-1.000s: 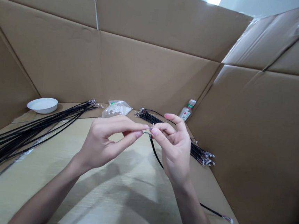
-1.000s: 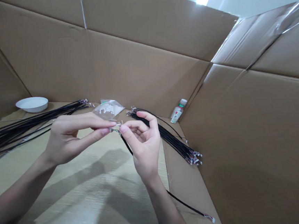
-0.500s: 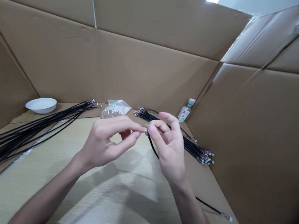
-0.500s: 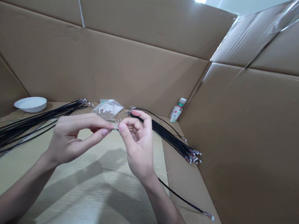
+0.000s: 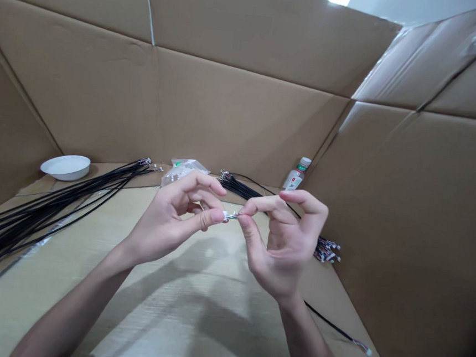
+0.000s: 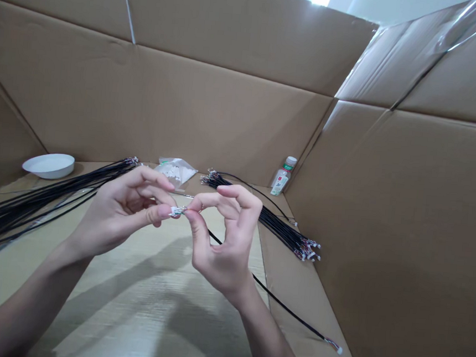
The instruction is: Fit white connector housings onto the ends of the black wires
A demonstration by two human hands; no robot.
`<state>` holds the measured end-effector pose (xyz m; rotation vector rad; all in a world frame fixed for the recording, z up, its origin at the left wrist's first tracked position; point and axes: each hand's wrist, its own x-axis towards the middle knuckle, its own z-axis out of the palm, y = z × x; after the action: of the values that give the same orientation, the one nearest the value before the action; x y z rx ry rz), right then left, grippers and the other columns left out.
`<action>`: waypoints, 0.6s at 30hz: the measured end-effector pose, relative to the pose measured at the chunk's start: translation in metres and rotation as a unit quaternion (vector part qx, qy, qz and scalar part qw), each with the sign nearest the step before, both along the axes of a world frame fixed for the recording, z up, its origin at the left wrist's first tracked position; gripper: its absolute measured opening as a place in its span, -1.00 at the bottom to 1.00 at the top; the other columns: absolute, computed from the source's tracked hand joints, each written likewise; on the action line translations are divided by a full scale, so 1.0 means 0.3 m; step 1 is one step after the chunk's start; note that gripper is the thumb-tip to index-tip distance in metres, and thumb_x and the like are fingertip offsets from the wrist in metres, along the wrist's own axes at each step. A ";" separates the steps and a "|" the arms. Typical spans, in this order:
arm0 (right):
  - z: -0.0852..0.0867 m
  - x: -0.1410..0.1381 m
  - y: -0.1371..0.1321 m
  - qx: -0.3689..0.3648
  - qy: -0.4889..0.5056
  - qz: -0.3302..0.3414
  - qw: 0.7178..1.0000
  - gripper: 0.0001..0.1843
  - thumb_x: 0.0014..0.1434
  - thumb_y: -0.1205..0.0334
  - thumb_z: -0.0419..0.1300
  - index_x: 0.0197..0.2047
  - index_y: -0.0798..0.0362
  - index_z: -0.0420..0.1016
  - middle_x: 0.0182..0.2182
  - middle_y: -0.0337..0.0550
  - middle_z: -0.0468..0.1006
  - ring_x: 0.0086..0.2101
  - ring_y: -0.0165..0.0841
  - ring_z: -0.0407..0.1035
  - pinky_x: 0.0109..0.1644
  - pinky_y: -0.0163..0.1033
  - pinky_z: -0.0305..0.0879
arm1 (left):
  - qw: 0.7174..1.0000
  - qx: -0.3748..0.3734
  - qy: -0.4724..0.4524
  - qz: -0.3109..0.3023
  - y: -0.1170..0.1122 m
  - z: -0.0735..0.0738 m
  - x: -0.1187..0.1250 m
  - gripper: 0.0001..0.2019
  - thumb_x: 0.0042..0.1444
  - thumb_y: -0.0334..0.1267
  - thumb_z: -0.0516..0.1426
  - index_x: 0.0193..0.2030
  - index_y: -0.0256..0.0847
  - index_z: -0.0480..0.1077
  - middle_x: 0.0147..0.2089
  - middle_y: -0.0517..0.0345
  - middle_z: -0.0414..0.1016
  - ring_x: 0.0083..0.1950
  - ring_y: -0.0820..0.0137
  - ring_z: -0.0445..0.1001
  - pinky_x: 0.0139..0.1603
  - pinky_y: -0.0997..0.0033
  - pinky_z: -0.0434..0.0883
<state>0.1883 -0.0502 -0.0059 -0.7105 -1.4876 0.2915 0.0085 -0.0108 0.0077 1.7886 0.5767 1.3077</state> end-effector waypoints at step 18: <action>0.018 -0.010 0.009 0.135 -0.073 -0.058 0.986 -0.52 0.19 0.66 0.23 0.03 -0.08 0.37 -0.18 -0.19 0.37 -0.35 -0.40 0.53 -0.25 -0.15 0.69 | 0.999 0.009 0.043 -0.024 -0.009 0.007 -0.021 -0.76 0.27 -0.30 0.32 -0.01 -0.09 0.39 -0.32 0.31 0.62 -0.31 0.56 0.57 -0.22 0.60 0.48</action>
<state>0.1853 -0.0476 -0.0004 -0.6071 -1.5807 -0.0531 0.0021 -0.0136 0.0097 1.8697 0.5659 1.2125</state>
